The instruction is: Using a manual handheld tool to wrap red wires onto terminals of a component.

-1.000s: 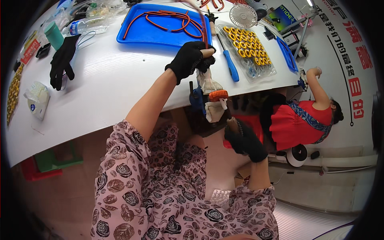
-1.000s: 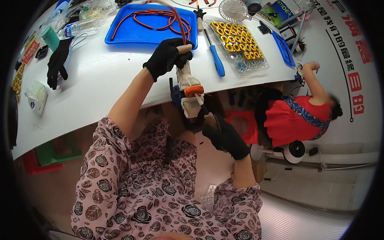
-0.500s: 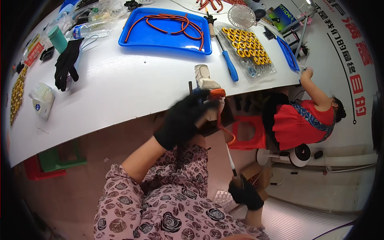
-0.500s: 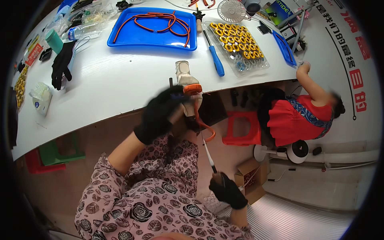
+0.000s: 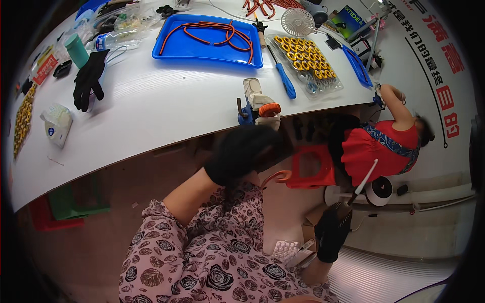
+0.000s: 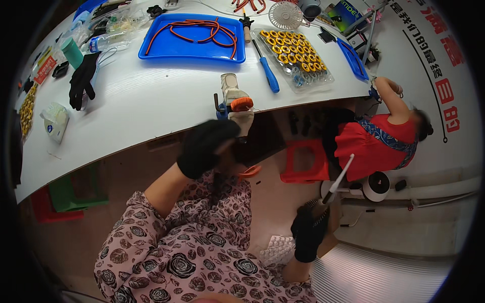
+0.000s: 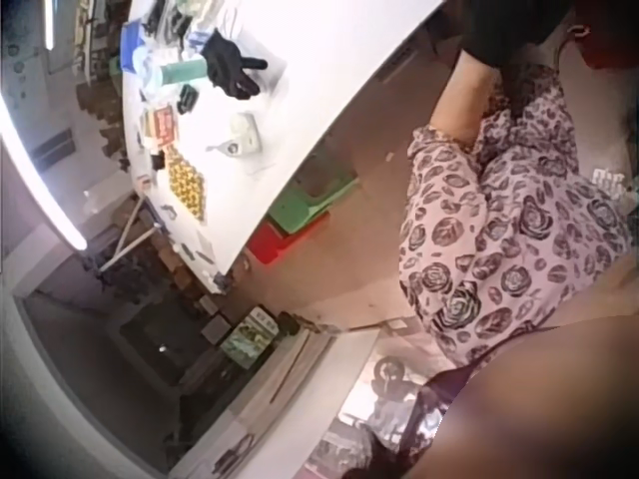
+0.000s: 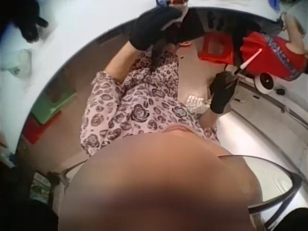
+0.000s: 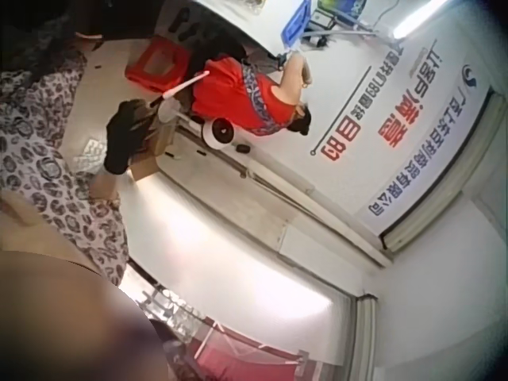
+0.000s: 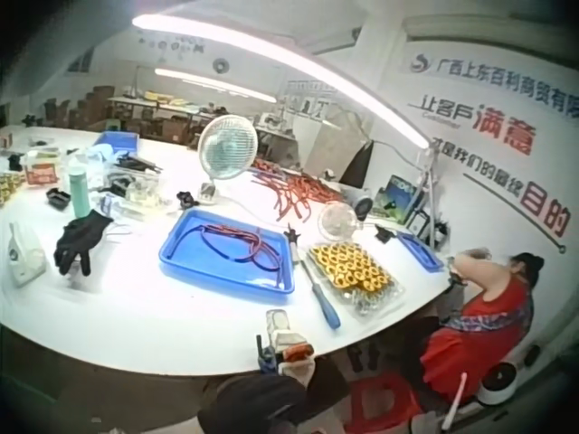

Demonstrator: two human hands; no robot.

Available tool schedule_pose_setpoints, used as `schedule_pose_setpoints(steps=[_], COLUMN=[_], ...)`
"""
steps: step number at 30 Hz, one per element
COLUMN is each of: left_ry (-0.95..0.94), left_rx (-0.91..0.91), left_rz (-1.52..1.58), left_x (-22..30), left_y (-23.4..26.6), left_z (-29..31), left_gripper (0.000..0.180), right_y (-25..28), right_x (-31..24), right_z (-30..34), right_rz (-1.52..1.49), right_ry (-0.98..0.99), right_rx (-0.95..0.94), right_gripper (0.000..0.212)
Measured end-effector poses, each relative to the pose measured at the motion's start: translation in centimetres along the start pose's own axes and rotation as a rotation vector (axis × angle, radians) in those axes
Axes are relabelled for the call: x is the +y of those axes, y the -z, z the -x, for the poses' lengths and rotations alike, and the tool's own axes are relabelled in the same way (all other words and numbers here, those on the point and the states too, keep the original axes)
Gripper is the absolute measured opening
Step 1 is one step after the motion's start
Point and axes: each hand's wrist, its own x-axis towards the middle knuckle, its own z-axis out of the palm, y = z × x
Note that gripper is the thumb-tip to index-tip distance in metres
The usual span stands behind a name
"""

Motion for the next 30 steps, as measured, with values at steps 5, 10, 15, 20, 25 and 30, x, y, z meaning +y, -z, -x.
schedule_pose_setpoints(steps=[5, 10, 15, 20, 25, 30], left_ry=[0.703, 1.03, 1.083, 0.98, 1.135, 0.903], left_rx=[0.73, 0.475, 0.318, 0.068, 0.031, -0.017], left_rz=[1.117, 1.21, 1.213, 1.063, 1.225, 1.044], left_x=[-7.2, -13.3, -16.0, -17.3, -17.7, -15.3], left_y=[1.8, 0.2, -3.1, -6.2, -7.9, -5.2], left_z=[-3.4, -5.1, -4.7, -6.7, -7.4, -6.9], left_gripper=[0.026, 0.022, 0.024, 0.014, 0.018, 0.023], right_y=[-2.3, -4.7, -7.7, -13.1, -13.4, -9.8], right_x=[0.5, -0.6, -1.0, -1.0, -1.4, 2.4], right_z=[-2.9, -5.1, -6.8, -9.2, -9.4, -7.5], right_rz=[-0.065, 0.895, 0.788, 0.804, 0.974, 1.025], right_ry=[-0.284, 0.15, -0.183, -0.162, -0.032, 0.191], right_rx=[-0.249, -0.598, -0.648, -0.798, -0.79, -0.766], right_gripper=[0.023, 0.015, 0.023, 0.036, 0.04, 0.04])
